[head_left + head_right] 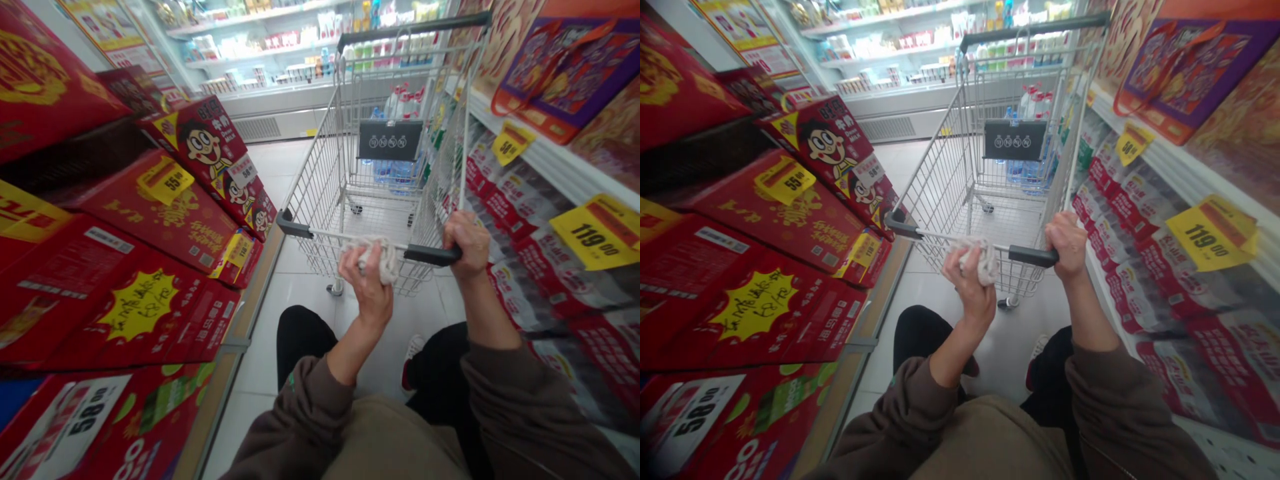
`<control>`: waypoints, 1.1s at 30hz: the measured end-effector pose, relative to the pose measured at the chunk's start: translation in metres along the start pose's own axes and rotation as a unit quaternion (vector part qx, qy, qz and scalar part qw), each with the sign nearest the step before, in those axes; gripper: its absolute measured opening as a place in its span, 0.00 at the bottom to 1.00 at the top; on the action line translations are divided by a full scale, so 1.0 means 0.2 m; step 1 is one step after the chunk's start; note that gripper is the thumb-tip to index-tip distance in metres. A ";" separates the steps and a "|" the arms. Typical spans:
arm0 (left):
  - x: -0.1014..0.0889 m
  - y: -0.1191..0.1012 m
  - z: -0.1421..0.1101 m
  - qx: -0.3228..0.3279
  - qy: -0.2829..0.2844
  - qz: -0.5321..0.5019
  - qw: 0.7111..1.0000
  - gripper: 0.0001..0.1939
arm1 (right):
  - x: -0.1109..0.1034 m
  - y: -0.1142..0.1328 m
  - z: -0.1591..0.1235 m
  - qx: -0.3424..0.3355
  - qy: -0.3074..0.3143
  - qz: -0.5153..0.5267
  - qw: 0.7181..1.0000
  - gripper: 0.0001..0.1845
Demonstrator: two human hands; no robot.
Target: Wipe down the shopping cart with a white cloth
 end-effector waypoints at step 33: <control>0.04 -0.10 -0.16 0.019 0.070 -0.044 0.996 0.19 | -0.03 0.03 -0.03 0.022 -0.008 0.022 0.999 0.34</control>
Point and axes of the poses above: each hand's wrist, its own z-axis towards the middle knuckle, its own x-axis out of the palm, y = z × x, the point moved 4 cm from there along z, towards the middle knuckle, and after that the axes turned 10 degrees about -z, right-handed, at the moved point
